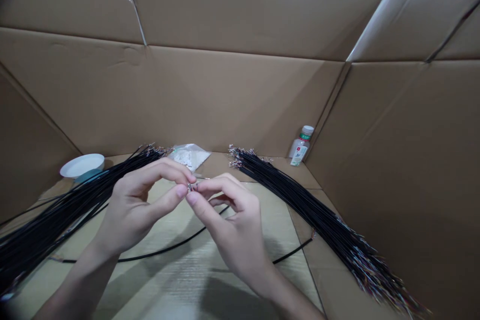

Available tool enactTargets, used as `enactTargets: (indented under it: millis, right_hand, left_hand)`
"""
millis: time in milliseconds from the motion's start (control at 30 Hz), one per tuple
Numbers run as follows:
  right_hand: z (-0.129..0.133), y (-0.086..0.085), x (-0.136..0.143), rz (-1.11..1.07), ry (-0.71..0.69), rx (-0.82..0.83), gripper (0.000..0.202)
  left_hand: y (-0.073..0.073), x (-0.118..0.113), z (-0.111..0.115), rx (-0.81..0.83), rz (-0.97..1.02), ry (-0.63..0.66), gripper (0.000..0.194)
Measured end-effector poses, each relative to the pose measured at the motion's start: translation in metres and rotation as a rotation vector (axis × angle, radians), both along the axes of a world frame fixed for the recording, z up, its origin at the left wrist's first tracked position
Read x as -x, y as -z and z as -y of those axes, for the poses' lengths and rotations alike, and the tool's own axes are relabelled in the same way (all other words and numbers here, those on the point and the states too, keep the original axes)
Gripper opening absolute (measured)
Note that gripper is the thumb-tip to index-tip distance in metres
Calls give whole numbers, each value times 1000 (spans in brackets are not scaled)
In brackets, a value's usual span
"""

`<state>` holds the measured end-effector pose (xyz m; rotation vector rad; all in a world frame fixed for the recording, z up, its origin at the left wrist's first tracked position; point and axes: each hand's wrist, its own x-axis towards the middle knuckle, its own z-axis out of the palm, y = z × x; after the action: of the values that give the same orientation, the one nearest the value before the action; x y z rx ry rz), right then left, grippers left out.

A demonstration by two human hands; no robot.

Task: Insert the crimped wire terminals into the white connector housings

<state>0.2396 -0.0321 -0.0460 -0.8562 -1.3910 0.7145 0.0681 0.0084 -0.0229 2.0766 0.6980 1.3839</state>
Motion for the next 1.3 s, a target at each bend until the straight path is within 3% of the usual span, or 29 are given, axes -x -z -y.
enactTargets:
  millis: [100, 267, 567, 667, 900, 1300]
  right_hand:
    - [0, 1, 0, 74, 108, -89, 8]
    - [-1, -2, -3, 57, 176, -84, 14]
    - [-3, -5, -6, -15, 131, -15, 18]
    - [-3, -6, -6, -5, 120, -9, 18]
    - [1, -6, -8, 11, 110, -15, 20]
    - [0, -7, -8, -39, 115, -18, 20]
  left_hand:
    - [0, 3, -1, 76, -7, 58, 7]
    - [0, 6, -6, 191, -18, 191, 9]
    - [4, 1, -8, 334, 59, 221, 7]
    - [6, -1, -7, 387, 116, 238, 15]
    - [11, -10, -6, 584, 265, 413, 25]
    - [22, -22, -10, 649, 389, 540, 30]
